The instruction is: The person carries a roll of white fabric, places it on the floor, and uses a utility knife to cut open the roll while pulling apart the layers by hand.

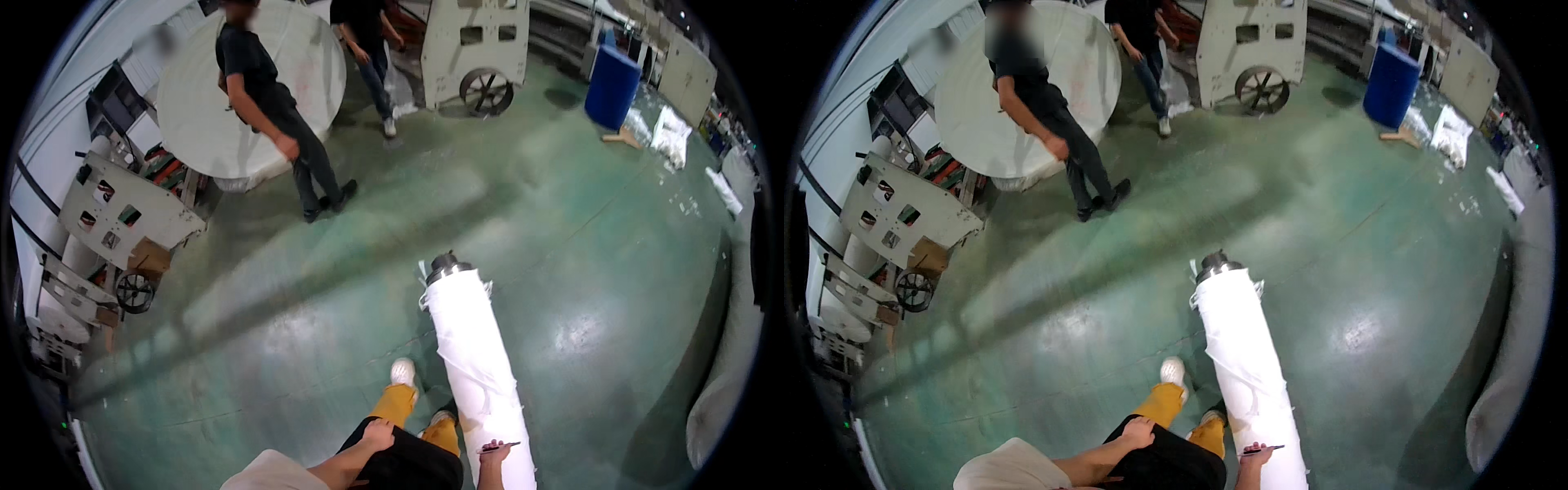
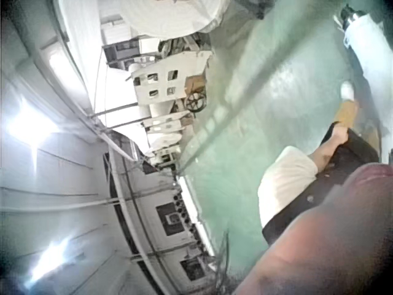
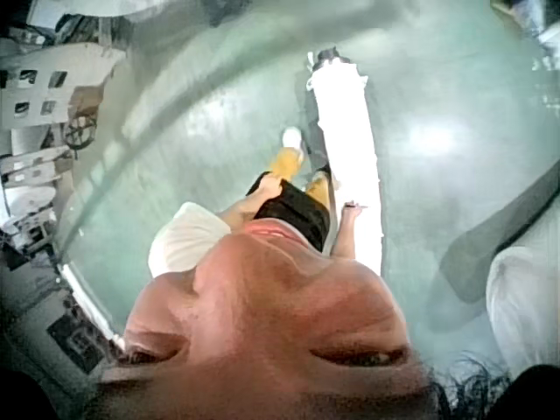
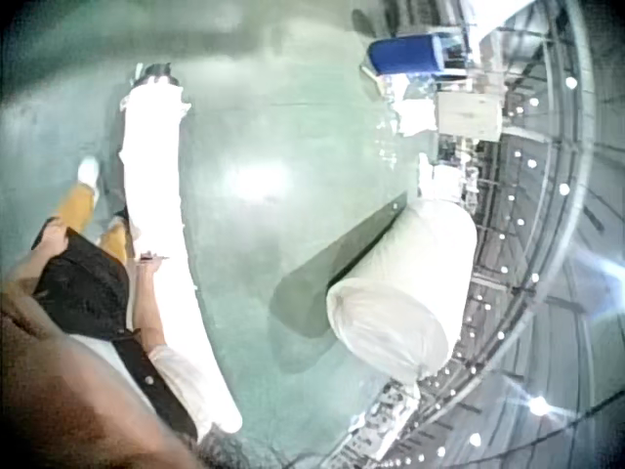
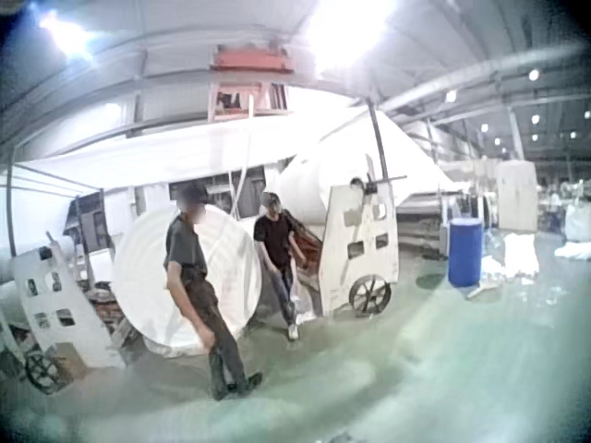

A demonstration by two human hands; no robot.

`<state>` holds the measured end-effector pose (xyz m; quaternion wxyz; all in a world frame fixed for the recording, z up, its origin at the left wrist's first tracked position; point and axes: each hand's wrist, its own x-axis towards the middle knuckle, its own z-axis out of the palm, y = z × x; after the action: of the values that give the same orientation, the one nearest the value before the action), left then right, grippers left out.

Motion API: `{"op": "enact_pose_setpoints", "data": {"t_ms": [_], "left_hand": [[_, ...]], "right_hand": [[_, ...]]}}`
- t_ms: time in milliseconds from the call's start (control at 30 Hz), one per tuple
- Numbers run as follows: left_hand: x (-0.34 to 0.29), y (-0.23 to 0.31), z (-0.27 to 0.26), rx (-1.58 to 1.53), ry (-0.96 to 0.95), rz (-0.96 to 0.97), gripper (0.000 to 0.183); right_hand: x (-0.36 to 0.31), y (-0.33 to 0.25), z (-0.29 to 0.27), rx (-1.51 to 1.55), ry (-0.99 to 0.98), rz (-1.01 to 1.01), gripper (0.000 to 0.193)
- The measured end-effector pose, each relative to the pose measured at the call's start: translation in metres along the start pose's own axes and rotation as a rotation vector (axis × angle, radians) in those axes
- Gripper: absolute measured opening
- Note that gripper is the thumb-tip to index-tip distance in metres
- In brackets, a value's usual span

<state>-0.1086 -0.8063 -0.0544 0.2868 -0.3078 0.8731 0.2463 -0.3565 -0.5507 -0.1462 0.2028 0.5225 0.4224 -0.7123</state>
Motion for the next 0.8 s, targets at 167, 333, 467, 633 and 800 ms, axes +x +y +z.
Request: {"op": "enact_pose_setpoints", "data": {"t_ms": [167,333,467,633,800], "left_hand": [[-0.084,-0.019,0.019,-0.167,-0.070,-0.049,0.033],[-0.169,-0.077,0.070,-0.279,-0.160,0.133,0.030],[-0.254,-0.177,0.079,-0.167,-0.386,0.369,0.030],[-0.359,-0.210,0.069,-0.387,-0.149,0.269,0.035],[-0.413,-0.219,0.128,-0.729,0.013,0.189,0.035]], "right_hand": [[-0.056,-0.031,-0.065,-0.799,-0.521,-0.102,0.037],[-0.133,0.053,-0.137,-1.165,-0.622,0.142,0.038],[-0.188,0.192,-0.152,-0.753,-0.560,-0.014,0.041],[-0.294,0.345,-0.205,-0.834,-0.605,0.262,0.037],[-0.331,0.370,-0.209,-0.761,-0.641,0.201,0.037]]}}
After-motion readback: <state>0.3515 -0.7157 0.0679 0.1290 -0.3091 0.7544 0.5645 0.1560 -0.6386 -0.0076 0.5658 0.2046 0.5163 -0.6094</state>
